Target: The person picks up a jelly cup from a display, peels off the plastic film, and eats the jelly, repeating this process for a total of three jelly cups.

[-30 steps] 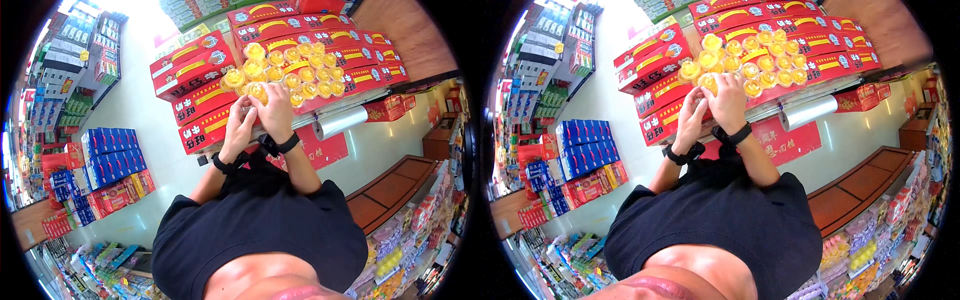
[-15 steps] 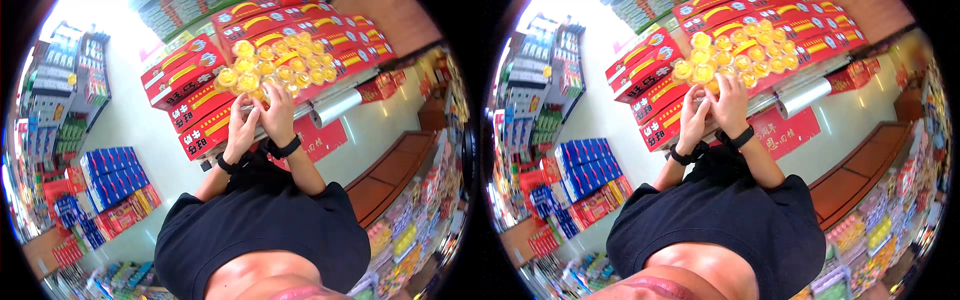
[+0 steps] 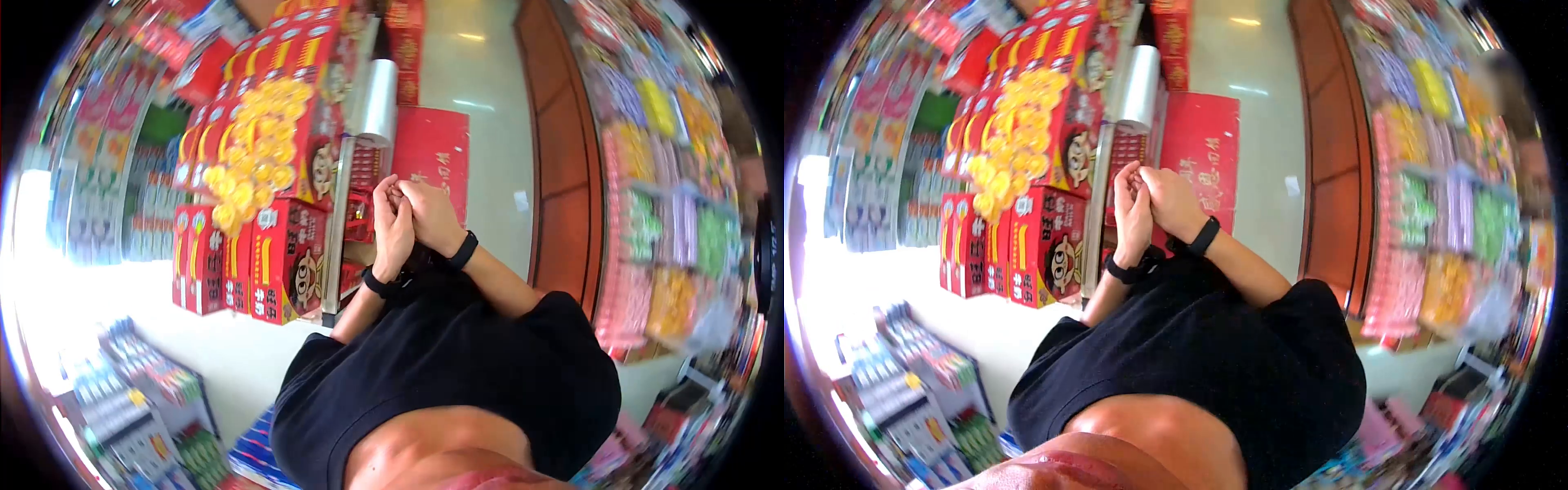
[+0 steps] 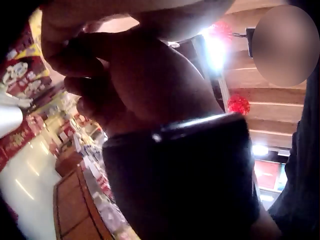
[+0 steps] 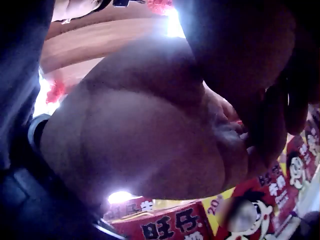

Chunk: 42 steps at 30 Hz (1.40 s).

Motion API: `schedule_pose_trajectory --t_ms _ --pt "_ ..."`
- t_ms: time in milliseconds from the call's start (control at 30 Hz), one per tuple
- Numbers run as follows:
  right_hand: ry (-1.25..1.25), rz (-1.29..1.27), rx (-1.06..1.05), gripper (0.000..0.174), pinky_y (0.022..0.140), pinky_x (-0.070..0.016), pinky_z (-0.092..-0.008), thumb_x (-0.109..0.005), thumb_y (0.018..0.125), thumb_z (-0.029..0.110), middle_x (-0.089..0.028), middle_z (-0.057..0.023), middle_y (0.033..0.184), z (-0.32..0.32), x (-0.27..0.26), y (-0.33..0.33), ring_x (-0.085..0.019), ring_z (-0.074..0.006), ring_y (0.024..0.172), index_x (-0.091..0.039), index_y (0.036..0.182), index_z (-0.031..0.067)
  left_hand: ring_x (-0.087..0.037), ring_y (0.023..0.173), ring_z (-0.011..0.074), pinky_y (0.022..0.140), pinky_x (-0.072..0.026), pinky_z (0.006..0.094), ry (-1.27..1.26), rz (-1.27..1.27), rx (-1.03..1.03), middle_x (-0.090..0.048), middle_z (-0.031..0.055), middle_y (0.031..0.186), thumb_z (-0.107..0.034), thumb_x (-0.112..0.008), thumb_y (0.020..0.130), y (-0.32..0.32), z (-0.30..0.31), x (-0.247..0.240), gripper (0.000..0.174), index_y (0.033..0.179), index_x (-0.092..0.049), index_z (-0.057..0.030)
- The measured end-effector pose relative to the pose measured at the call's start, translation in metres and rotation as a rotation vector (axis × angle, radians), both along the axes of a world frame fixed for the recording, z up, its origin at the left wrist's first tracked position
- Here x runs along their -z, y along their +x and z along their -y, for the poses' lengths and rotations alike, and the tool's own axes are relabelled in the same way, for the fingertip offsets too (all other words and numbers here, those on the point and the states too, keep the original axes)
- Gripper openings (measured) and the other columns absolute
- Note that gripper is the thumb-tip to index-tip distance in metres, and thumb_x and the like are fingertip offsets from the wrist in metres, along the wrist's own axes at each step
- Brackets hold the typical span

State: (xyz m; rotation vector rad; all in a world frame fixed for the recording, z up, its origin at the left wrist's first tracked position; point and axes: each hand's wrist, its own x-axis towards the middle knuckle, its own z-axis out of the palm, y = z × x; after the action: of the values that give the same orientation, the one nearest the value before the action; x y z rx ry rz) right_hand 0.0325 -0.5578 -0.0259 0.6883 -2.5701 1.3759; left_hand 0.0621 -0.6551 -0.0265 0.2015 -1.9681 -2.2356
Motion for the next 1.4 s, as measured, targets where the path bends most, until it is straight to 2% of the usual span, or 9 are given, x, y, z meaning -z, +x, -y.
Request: schedule_pose_trajectory --t_ms 300,500,800,1000,1067,1133,1200,1233,1400 --pt "0.202 0.101 0.348 0.021 0.059 -0.0485 -0.0495 -0.058 0.090 0.026 -0.067 -0.0174 0.075 -0.117 0.014 0.073 -0.065 -0.0392 0.070 -0.062 0.094 0.0062 -0.049 0.115 0.0179 0.099 -0.0405 0.0296 -0.065 0.144 0.415 -0.051 0.0107 0.123 -0.007 -0.046 0.099 0.042 -0.097 0.017 0.041 0.139 -0.039 0.0020" --pt "0.161 0.133 0.585 0.028 0.061 -0.0514 -0.0464 -0.060 0.089 0.039 -0.068 -0.0134 0.072 -0.206 0.009 0.109 -0.067 -0.0351 0.071 -0.066 0.092 0.0122 -0.054 0.099 0.0127 0.079 -0.0487 0.0270 -0.097 0.215 0.856 -0.052 0.0077 0.113 -0.013 -0.055 0.098 0.042 -0.168 0.007 0.047 0.139 -0.036 0.0004" --pt "0.146 0.229 0.938 0.036 0.062 -0.0519 -0.0465 -0.061 0.088 0.048 -0.068 -0.0153 0.074 -0.368 0.028 0.173 -0.067 -0.0375 0.071 -0.069 0.093 0.0132 -0.054 0.099 0.0141 0.080 -0.0486 0.0281 -0.076 0.030 1.134 -0.050 0.0101 0.117 -0.015 -0.059 0.096 0.066 -0.351 0.046 0.053 0.139 -0.034 0.0027" --pt "0.072 0.368 1.051 0.040 0.065 -0.0509 -0.0477 -0.062 0.087 0.049 -0.069 -0.0169 0.082 -0.497 0.016 0.228 -0.067 -0.0362 0.079 -0.067 0.096 0.0104 -0.055 0.092 0.0118 0.075 -0.0471 0.0255 -0.174 0.070 1.327 -0.052 0.0059 0.113 -0.018 -0.060 0.096 0.103 -0.485 0.028 0.049 0.136 -0.038 0.0009" --pt "0.006 0.310 1.211 0.042 0.066 -0.0506 -0.0468 -0.064 0.085 0.049 -0.069 -0.0164 0.086 -0.540 0.027 0.245 -0.067 -0.0357 0.082 -0.066 0.098 0.0094 -0.055 0.089 0.0114 0.075 -0.0470 0.0256 -0.234 0.009 1.379 -0.053 0.0041 0.110 -0.019 -0.061 0.096 0.111 -0.534 0.041 0.049 0.135 -0.039 0.0005" --pt "-0.069 0.384 1.216 0.044 0.068 -0.0508 -0.0455 -0.066 0.085 0.044 -0.068 -0.0151 0.089 -0.576 0.021 0.267 -0.066 -0.0350 0.085 -0.062 0.108 0.0066 -0.054 0.088 0.0111 0.075 -0.0470 0.0257 -0.246 0.035 1.474 -0.053 0.0034 0.107 -0.020 -0.061 0.096 0.128 -0.578 0.031 0.049 0.135 -0.040 0.0005" --pt "-0.277 0.228 1.318 0.049 0.074 -0.0509 -0.0447 -0.068 0.085 0.038 -0.065 -0.0159 0.093 -0.608 0.030 0.288 -0.064 -0.0354 0.089 -0.056 0.115 0.0019 -0.054 0.087 0.0109 0.074 -0.0469 0.0258 -0.255 0.048 1.571 -0.053 0.0028 0.104 -0.020 -0.061 0.096 0.142 -0.624 0.023 0.049 0.135 -0.040 0.0004" --pt "-0.261 0.073 1.360 0.056 0.079 -0.0504 -0.0446 -0.069 0.084 0.034 -0.061 -0.0209 0.101 -0.622 0.044 0.294 -0.062 -0.0385 0.093 -0.049 0.122 -0.0027 -0.054 0.087 0.0106 0.075 -0.0469 0.0256 -0.229 0.059 1.631 -0.054 0.0022 0.101 -0.021 -0.061 0.096 0.151 -0.644 0.022 0.049 0.136 -0.041 0.0003" --pt "-0.223 0.210 1.527 0.073 0.094 -0.0462 -0.0441 -0.072 0.084 0.030 -0.053 -0.0299 0.123 -0.687 0.079 0.340 -0.053 -0.0435 0.115 -0.038 0.135 -0.0097 -0.056 0.088 0.0098 0.070 -0.0473 0.0243 -0.397 0.206 1.765 -0.054 0.0006 0.097 -0.022 -0.061 0.096 0.184 -0.732 0.032 0.050 0.137 -0.041 -0.0004"
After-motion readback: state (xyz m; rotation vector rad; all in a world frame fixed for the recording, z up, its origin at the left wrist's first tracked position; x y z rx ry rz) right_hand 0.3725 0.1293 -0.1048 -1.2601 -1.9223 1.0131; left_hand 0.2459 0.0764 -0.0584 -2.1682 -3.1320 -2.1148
